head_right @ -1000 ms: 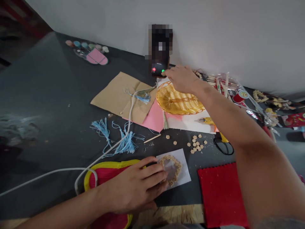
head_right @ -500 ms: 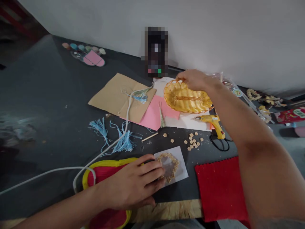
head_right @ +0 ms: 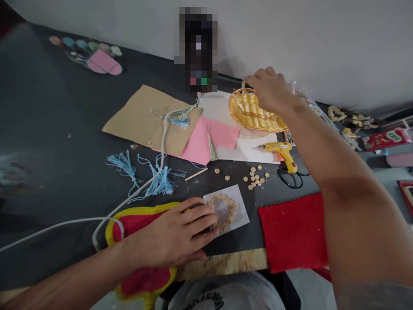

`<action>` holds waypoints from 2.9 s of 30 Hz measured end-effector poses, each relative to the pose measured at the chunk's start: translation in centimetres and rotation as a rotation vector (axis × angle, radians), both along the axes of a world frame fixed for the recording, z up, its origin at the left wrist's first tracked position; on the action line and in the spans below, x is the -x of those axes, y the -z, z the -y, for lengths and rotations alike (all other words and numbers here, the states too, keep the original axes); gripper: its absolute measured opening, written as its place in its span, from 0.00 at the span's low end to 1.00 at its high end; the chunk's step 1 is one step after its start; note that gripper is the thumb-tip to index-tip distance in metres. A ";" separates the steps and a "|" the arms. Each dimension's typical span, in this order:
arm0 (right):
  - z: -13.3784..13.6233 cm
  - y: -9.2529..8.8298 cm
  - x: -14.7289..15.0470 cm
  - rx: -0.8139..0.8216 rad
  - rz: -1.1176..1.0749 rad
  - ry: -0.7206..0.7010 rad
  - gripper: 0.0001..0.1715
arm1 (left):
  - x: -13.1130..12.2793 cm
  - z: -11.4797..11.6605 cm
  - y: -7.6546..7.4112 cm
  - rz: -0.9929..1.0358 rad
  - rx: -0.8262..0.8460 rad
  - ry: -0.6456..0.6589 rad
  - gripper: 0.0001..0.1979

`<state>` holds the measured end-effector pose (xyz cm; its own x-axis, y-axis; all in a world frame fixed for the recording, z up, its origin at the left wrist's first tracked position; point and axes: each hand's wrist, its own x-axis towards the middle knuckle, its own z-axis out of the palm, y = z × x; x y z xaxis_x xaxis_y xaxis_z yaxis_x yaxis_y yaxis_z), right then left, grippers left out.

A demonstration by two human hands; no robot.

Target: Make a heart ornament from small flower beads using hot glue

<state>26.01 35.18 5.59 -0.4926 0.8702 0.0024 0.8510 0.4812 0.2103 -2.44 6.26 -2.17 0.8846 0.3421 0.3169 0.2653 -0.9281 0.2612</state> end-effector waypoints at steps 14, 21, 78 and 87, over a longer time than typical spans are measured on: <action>26.4 1.9 -2.2 -0.027 -0.573 -0.284 0.18 | -0.4 0.3 0.0 -0.024 -0.008 0.024 0.17; 31.1 7.1 -1.0 0.047 -0.695 -0.177 0.10 | -0.8 0.3 -0.3 -0.066 -0.027 0.023 0.18; 22.0 2.5 2.3 -0.229 -0.435 -0.437 0.17 | -0.5 0.4 -0.1 0.131 -0.130 -0.066 0.15; 5.9 3.2 12.3 -0.189 -0.010 -0.195 0.31 | -0.7 0.5 -0.2 0.218 -0.137 -0.119 0.06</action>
